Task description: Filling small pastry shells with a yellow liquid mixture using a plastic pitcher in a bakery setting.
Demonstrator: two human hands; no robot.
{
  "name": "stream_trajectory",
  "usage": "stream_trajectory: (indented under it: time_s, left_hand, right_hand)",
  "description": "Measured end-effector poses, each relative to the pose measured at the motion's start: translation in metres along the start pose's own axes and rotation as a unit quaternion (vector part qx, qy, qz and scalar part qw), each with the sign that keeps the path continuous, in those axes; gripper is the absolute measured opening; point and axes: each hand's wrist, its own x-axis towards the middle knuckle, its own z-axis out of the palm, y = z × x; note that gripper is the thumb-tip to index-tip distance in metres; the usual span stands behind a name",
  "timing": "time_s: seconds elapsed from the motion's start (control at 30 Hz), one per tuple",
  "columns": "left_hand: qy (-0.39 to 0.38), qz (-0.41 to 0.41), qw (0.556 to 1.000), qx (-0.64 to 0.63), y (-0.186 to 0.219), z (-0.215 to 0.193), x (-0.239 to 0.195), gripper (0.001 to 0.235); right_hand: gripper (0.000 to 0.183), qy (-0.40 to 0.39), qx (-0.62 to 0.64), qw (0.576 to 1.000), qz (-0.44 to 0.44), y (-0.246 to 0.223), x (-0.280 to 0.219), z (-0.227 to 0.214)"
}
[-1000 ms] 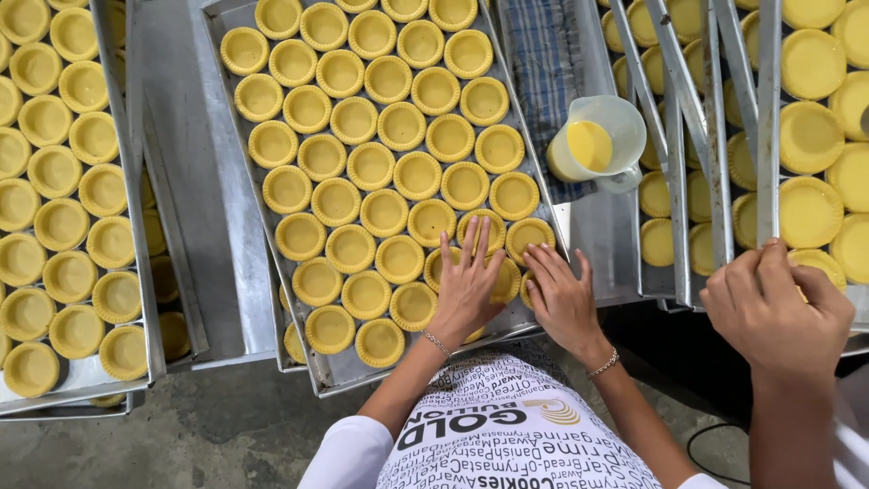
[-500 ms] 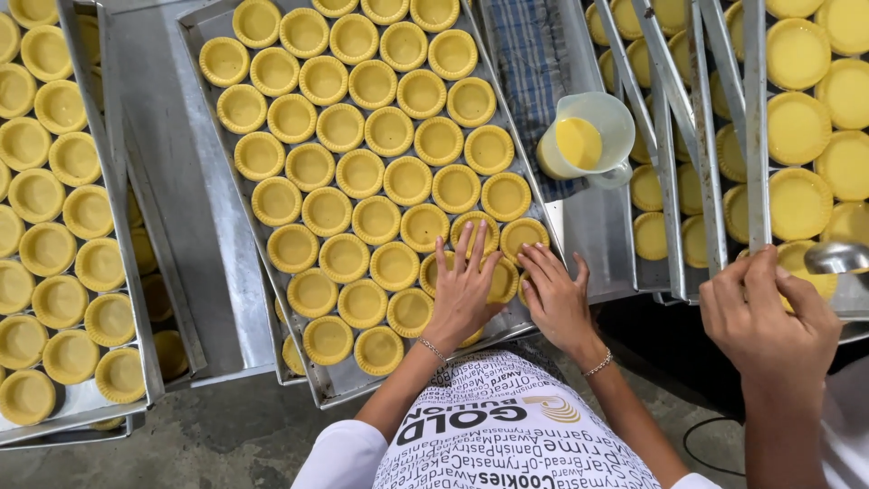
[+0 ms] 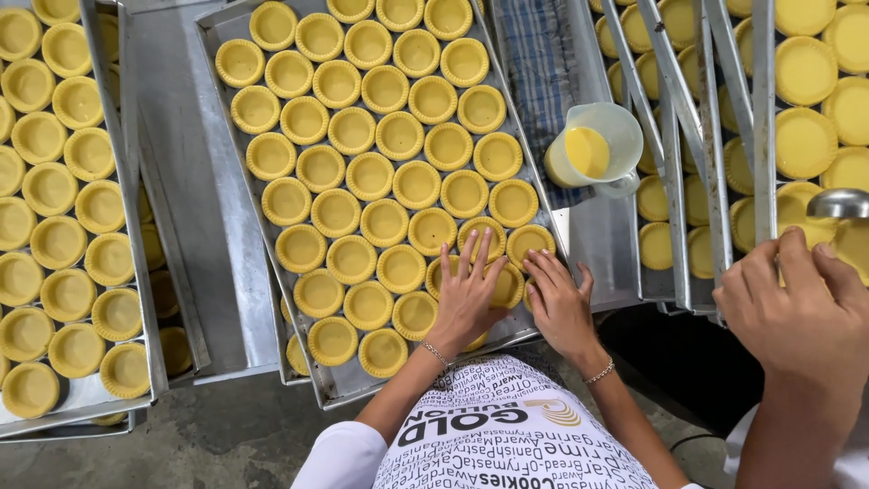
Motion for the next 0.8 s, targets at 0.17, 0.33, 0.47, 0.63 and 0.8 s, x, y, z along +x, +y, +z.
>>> stream_trajectory:
  time_s: [0.17, 0.33, 0.47, 0.63, 0.8]
  left_hand:
    - [0.031, 0.009, 0.999, -0.028, -0.007, -0.002, 0.003, 0.094]
    - [0.054, 0.02, 0.998, 0.012, -0.024, 0.015, 0.023, 0.084]
    - [0.06, -0.016, 0.997, 0.047, -0.037, 0.019, 0.043, 0.077]
    - [0.054, -0.056, 0.995, 0.056, -0.049, 0.01, 0.058, 0.068]
    - [0.055, -0.042, 0.993, 0.098, -0.056, 0.019, 0.058, 0.064]
  right_hand:
    - [0.031, 0.013, 0.021, 1.0, 0.018, -0.004, 0.017, -0.006]
    - [0.026, 0.068, 0.045, 0.997, -0.009, -0.008, 0.068, -0.007]
    - [0.026, 0.069, 0.003, 0.996, -0.054, 0.004, 0.105, 0.008]
    - [0.027, 0.037, -0.058, 0.995, -0.075, 0.01, 0.118, 0.017]
    - [0.03, -0.022, -0.075, 0.995, -0.056, 0.006, 0.119, 0.017]
